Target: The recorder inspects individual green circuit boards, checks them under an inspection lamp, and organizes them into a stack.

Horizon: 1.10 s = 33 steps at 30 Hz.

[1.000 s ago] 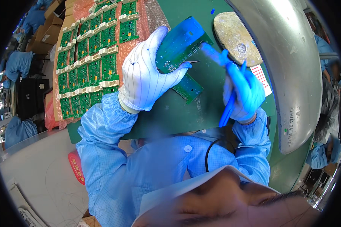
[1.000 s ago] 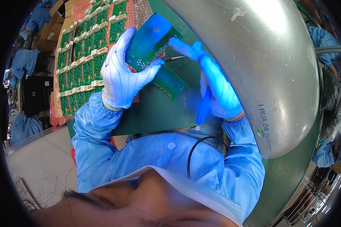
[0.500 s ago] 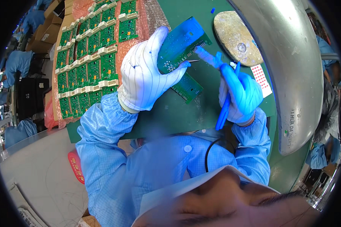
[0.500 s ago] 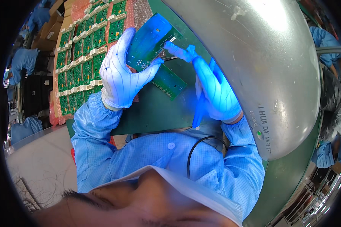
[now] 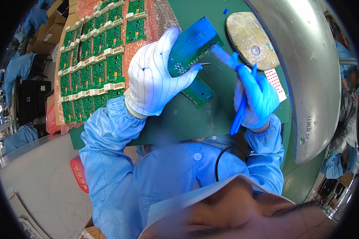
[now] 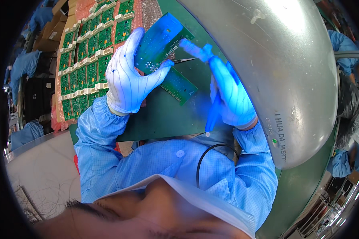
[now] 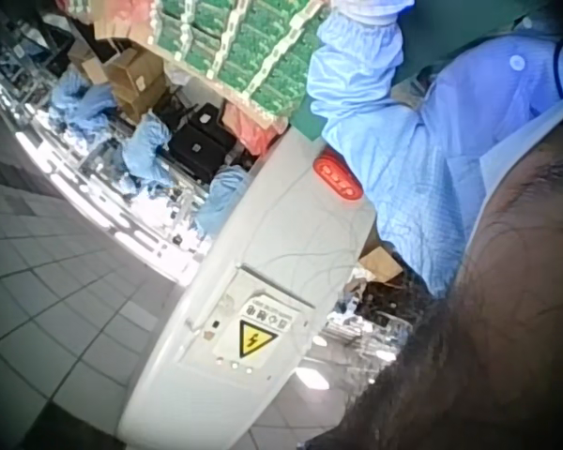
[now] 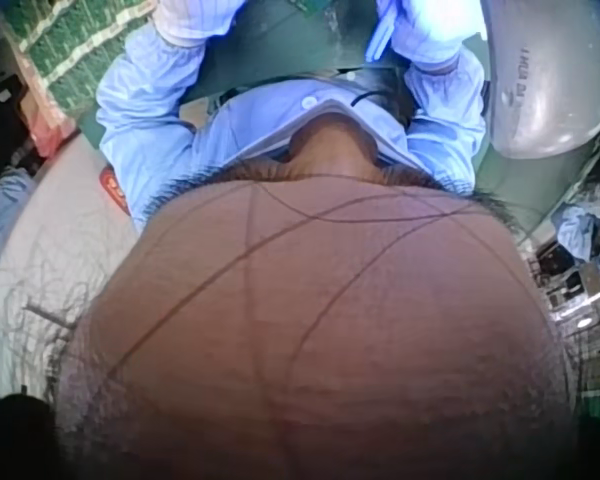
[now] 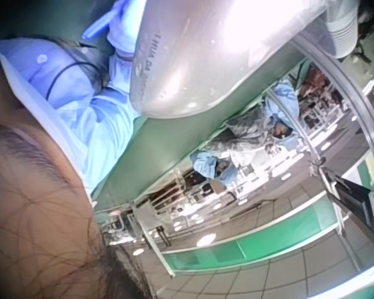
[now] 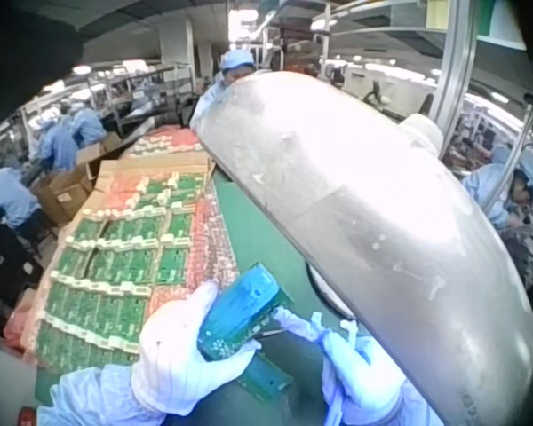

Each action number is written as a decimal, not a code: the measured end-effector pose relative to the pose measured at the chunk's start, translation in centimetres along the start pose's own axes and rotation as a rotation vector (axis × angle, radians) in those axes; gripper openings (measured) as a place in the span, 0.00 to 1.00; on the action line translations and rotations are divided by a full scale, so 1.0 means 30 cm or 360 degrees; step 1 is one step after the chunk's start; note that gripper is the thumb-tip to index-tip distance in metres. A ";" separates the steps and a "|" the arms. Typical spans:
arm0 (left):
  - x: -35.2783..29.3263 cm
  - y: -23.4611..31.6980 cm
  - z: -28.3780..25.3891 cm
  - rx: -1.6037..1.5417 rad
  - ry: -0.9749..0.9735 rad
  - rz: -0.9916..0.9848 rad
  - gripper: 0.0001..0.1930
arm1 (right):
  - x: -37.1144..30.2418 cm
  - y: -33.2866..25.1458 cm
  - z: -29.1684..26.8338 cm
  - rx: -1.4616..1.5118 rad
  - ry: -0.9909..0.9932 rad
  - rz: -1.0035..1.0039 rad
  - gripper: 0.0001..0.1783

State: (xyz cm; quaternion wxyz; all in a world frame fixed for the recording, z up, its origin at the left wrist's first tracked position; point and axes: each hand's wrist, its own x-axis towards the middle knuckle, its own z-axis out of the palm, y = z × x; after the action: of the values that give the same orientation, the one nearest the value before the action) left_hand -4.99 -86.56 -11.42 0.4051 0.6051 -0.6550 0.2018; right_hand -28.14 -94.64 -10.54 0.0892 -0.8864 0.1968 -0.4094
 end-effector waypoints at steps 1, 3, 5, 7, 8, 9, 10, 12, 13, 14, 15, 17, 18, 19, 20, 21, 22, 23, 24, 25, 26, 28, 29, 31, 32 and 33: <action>0.000 0.002 0.001 0.0007 0.0003 0.0001 0.43 | -0.006 0.002 0.008 0.0137 0.0056 0.0100 0.22; -0.002 0.001 0.002 0.0012 0.0006 0.0000 0.43 | -0.006 0.001 0.007 0.0273 0.0111 0.0201 0.22; -0.004 -0.005 0.006 -0.0009 0.0020 0.0015 0.43 | 0.005 -0.007 -0.010 -0.0030 -0.0018 0.0062 0.22; -0.005 -0.007 0.008 -0.0017 0.0027 0.0022 0.43 | 0.012 0.006 -0.007 -0.0097 0.0018 -0.0074 0.21; -0.004 -0.006 0.008 -0.0016 0.0022 0.0019 0.43 | 0.011 0.006 -0.008 -0.0096 0.0017 -0.0075 0.21; -0.004 -0.005 0.007 -0.0014 0.0016 0.0015 0.43 | 0.009 0.003 -0.010 -0.0116 0.0010 -0.0061 0.21; -0.004 -0.005 0.007 -0.0013 0.0011 0.0011 0.44 | 0.008 0.001 -0.011 -0.0135 0.0002 -0.0048 0.21; -0.003 -0.004 0.006 -0.0026 0.0010 0.0007 0.44 | 0.007 -0.002 -0.014 -0.0157 -0.0006 -0.0033 0.20; -0.003 -0.003 0.005 -0.0040 0.0008 0.0003 0.44 | 0.008 -0.004 -0.015 -0.0160 -0.0021 -0.0042 0.20; -0.002 -0.003 0.005 -0.0053 0.0007 -0.0001 0.44 | 0.008 -0.006 -0.015 -0.0162 -0.0036 -0.0051 0.20; -0.001 -0.002 0.005 -0.0055 0.0007 -0.0001 0.44 | 0.008 -0.007 -0.015 -0.0165 -0.0051 -0.0060 0.20; 0.000 0.001 0.003 -0.0041 0.0007 -0.0014 0.44 | 0.010 -0.010 -0.014 -0.0167 -0.0082 -0.0080 0.19; 0.000 0.002 0.002 -0.0034 0.0007 -0.0020 0.44 | 0.011 -0.011 -0.014 -0.0168 -0.0097 -0.0090 0.19; 0.000 0.003 0.001 -0.0034 0.0007 -0.0020 0.44 | 0.012 -0.012 -0.015 -0.0169 -0.0113 -0.0100 0.19; 0.000 0.004 -0.001 -0.0020 0.0005 -0.0028 0.43 | 0.017 -0.011 -0.016 -0.0137 -0.0116 -0.0085 0.19; 0.000 0.005 -0.002 -0.0008 0.0001 -0.0035 0.43 | 0.016 -0.009 -0.016 -0.0138 -0.0115 -0.0084 0.19; 0.000 0.006 -0.003 0.0005 -0.0002 -0.0041 0.43 | 0.014 0.004 -0.019 -0.0138 -0.0108 -0.0083 0.19; 0.003 0.008 -0.003 0.0004 -0.0002 -0.0040 0.43 | 0.026 -0.003 0.002 -0.0138 -0.0101 -0.0081 0.19; 0.008 0.011 -0.004 -0.0020 -0.0014 -0.0058 0.43 | 0.017 -0.002 -0.008 -0.0138 -0.0093 -0.0080 0.19; 0.013 0.014 -0.005 -0.0045 -0.0025 -0.0076 0.43 | 0.023 -0.010 0.005 -0.0138 -0.0086 -0.0078 0.18; 0.015 0.016 -0.006 -0.0067 -0.0036 -0.0095 0.44 | 0.007 -0.007 -0.020 -0.0137 -0.0079 -0.0078 0.18; 0.010 0.014 -0.004 -0.0066 -0.0040 -0.0121 0.44 | 0.017 -0.015 -0.002 -0.0136 -0.0064 -0.0077 0.18; 0.006 0.012 -0.003 -0.0064 -0.0045 -0.0148 0.44 | 0.020 -0.023 0.008 -0.0136 -0.0057 -0.0077 0.18; 0.008 0.013 -0.004 -0.0062 -0.0048 -0.0172 0.44 | 0.013 0.026 -0.011 -0.0135 -0.0040 -0.0078 0.18; 0.011 0.018 -0.005 -0.0082 -0.0046 -0.0169 0.44 | 0.010 0.026 -0.014 -0.0135 -0.0031 -0.0079 0.18; 0.015 0.022 -0.006 -0.0102 -0.0044 -0.0165 0.44 | -0.003 0.029 -0.034 -0.0135 -0.0022 -0.0080 0.17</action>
State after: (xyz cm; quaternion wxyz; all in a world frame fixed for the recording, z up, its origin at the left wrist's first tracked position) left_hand -5.54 -86.57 -10.82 0.4250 0.6278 -0.6344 0.1510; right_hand -29.20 -95.37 -10.23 0.0427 -0.8968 0.1909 -0.3967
